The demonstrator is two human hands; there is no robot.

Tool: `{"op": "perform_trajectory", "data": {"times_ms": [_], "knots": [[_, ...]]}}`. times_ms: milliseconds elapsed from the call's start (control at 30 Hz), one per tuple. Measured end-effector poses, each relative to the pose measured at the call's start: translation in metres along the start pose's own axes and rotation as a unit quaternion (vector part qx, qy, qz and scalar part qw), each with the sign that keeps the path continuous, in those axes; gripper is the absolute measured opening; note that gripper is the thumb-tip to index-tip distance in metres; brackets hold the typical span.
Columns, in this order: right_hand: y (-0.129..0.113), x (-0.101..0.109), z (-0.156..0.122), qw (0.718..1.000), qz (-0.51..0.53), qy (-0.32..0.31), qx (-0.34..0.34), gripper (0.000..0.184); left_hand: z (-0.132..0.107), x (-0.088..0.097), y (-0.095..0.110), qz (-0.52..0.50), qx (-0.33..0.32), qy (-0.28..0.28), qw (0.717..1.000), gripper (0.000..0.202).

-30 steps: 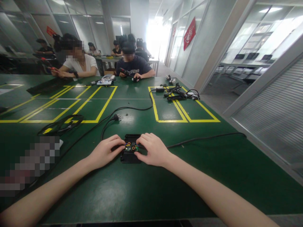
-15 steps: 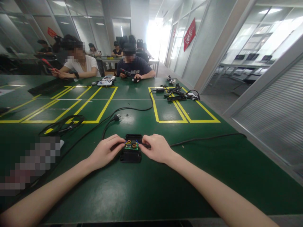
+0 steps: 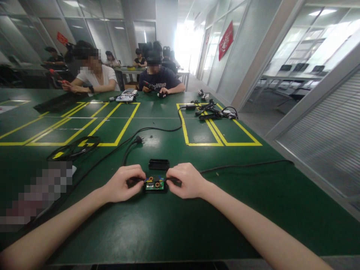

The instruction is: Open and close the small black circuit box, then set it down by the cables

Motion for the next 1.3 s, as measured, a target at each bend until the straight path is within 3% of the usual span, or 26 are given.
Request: {"op": "perform_trajectory", "data": {"times_ms": [233, 700, 1033, 1300], "knots": [[-0.003, -0.008, -0.001, 0.999, 0.008, -0.041, 0.005, 0.01, -0.003, -0.002, -0.003, -0.013, 0.006, -0.015, 1.0, 0.01], [0.014, -0.003, 0.002, 0.998, -0.047, -0.008, -0.031, 0.013, -0.004, -0.005, -0.01, -0.002, 0.032, 0.0, 0.999, 0.012], [0.019, -0.008, 0.002, 0.998, -0.047, -0.037, -0.027, 0.01, -0.006, -0.01, -0.013, -0.006, 0.05, -0.03, 0.998, 0.012], [0.024, -0.004, 0.003, 0.998, -0.033, -0.041, -0.041, 0.009, -0.005, -0.006, -0.017, 0.028, 0.062, -0.018, 0.997, 0.013]]}}
Point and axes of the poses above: each hand's wrist, its own z-axis towards the middle knuckle, its own x-axis out of the back of the hand, y = z × x, the point moved 7 cm from there along z, towards the middle knuckle, and after that the axes turned 13 degrees about -x, right-handed, at the moved point
